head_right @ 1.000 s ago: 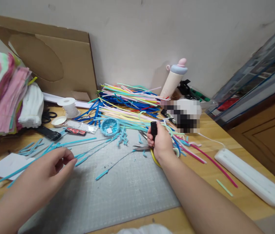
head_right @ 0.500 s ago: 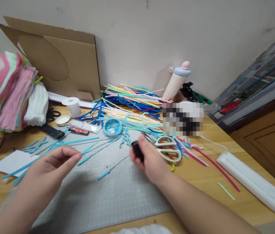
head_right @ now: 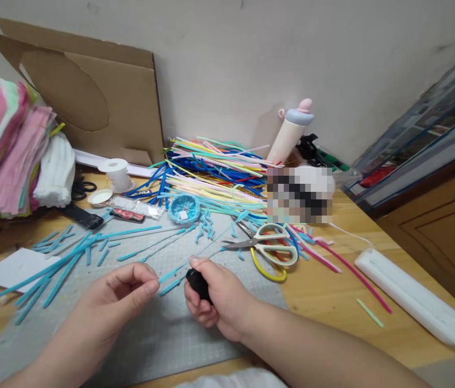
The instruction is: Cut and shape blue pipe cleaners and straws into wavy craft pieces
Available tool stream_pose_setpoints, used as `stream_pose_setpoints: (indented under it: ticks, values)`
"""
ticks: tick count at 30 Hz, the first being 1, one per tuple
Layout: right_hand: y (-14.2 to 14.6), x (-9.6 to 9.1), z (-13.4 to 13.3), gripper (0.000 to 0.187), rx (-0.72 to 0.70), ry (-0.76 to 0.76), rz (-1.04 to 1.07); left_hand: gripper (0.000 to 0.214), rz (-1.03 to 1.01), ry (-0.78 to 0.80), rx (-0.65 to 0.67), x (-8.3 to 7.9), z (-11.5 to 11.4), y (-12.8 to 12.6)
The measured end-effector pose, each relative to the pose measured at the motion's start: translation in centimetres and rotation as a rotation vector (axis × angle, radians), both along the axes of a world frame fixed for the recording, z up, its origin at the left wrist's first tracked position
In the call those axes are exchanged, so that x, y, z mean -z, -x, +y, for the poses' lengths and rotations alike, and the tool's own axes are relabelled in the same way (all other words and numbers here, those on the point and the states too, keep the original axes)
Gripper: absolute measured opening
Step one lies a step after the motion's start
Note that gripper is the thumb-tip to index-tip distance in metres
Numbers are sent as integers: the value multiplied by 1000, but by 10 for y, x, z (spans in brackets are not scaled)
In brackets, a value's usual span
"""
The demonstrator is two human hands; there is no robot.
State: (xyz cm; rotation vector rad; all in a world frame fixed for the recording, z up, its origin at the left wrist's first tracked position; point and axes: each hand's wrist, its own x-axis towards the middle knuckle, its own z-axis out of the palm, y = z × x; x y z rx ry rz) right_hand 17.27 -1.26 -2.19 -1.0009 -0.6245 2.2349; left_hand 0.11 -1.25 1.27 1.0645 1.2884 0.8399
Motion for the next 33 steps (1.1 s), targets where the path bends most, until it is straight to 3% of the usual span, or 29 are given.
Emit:
stream_pose_setpoints:
  ticks: [23,33]
  values:
    - [-2,-6,2,48,44,13,-45,19,6,-7,28,6,-1,1]
    - [0,-6,2,45,-21,14,-52,20,15,3,51,7,-2,2]
